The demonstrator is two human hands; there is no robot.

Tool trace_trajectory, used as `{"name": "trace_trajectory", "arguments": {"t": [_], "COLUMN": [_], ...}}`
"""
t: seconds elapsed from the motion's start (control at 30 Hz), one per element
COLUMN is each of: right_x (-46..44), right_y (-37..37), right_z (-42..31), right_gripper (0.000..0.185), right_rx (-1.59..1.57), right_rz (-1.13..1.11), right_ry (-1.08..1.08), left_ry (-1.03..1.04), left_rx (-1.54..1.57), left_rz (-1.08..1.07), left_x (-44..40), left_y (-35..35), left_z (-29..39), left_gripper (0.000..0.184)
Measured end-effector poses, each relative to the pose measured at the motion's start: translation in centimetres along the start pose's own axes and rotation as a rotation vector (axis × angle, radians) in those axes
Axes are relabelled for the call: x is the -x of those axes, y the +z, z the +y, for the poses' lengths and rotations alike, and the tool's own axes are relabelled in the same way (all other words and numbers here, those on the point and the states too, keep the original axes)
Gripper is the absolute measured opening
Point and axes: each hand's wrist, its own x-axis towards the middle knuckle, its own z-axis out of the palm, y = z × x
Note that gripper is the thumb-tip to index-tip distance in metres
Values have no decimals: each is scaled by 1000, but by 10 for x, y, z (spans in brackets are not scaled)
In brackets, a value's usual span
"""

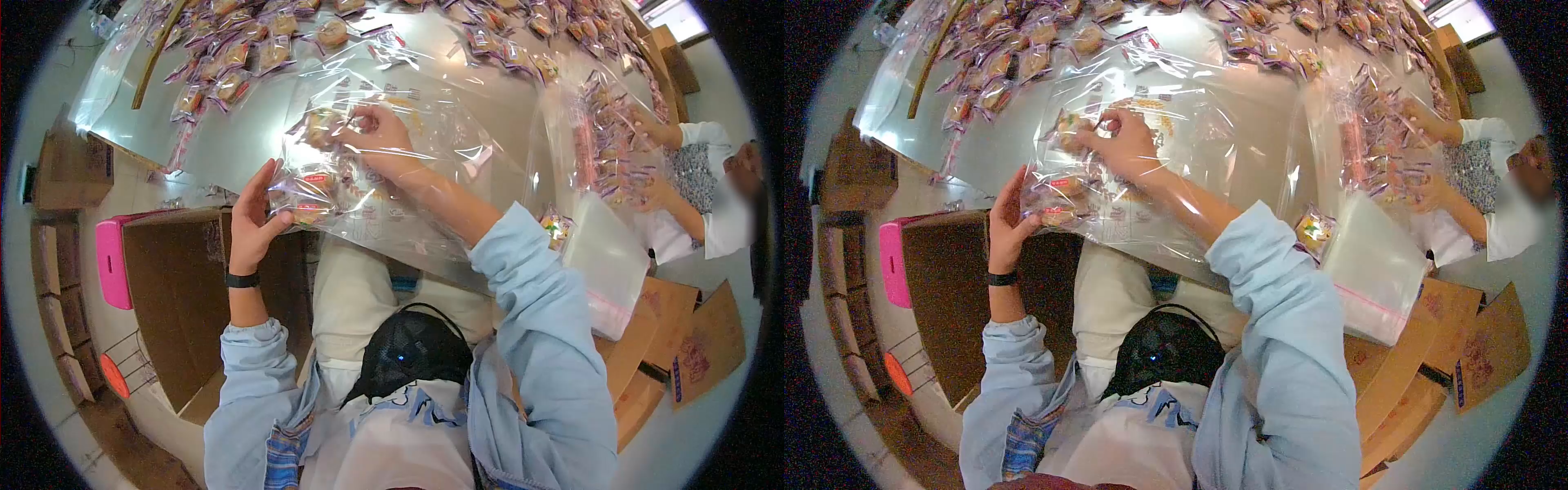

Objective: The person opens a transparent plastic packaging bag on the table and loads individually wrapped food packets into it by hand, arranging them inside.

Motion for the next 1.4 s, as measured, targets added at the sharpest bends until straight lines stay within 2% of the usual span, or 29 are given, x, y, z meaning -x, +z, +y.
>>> {"name": "trace_trajectory", "arguments": {"t": [0.03, 0.07, 0.17, 0.2, 0.3, 0.33, 0.47, 0.6, 0.7, 0.8, 1.0, 1.13, 1.2, 1.23, 1.27, 1.33, 1.37, 1.4], "right_x": [-4, 5, 5, 12, 16, 3, 13, 20, 15, 16, 19, 27, 37, 48, 62, 79, 90, 103], "right_y": [5, -1, 7, 2, -23, -17, -24, -17, -3, -1, -18, -24, -42, -56, -72, -109, -126, -143], "right_z": [7, -11, 5, -8, -29, -1, 1, -11, 2, 7, 14, 17, 22, 22, 17, 23, 30, 37], "right_gripper": [50, 44, 43, 41, 38, 39, 46, 35, 35, 48, 61, 49, 44, 38, 33, 25, 22, 19], "right_rx": [16, 113, -242, -248, -14, -219, -358, 202, 82, -165, 118, 137, 201, 212, 225, 519, 518, 516], "right_rz": [54, 8, -37, -45, -143, -154, -318, -219, -164, -162, -178, -130, -117, -120, -124, -90, -45, 2], "right_ry": [-36, 6, -90, -149, -256, -454, -123, -635, -780, -638, -516, -571, -613, -524, -436, -453, -398, -341], "left_ry": [4, -6, -20, -11, -5, -9, -29, -52, -70, 6, 72, 90, 141, 166, 191, 178, 172, 143], "left_rx": [9, 21, 41, 36, 41, 44, 44, 38, 49, 34, -34, -6, -86, -125, -143, -68, -29, -100], "left_rz": [2, 10, 23, 11, -1, 0, 27, 40, 43, 36, 27, 120, 160, 182, 223, 317, 363, 467], "left_x": [-1, -1, 3, 2, -1, 0, 1, 1, 1, -2, -1, 6, 14, 18, 22, 33, 36, 37], "left_y": [0, 1, 6, 6, 6, 6, 11, 9, 9, 6, 7, 7, 0, -2, -1, -13, -19, -22], "left_z": [-2, -1, 2, 2, 2, 3, 8, 5, 8, 5, 5, 3, 3, 4, 5, -7, -11, -10], "left_gripper": [88, 88, 88, 88, 87, 86, 86, 85, 86, 89, 94, 91, 88, 87, 79, 70, 65, 53]}}
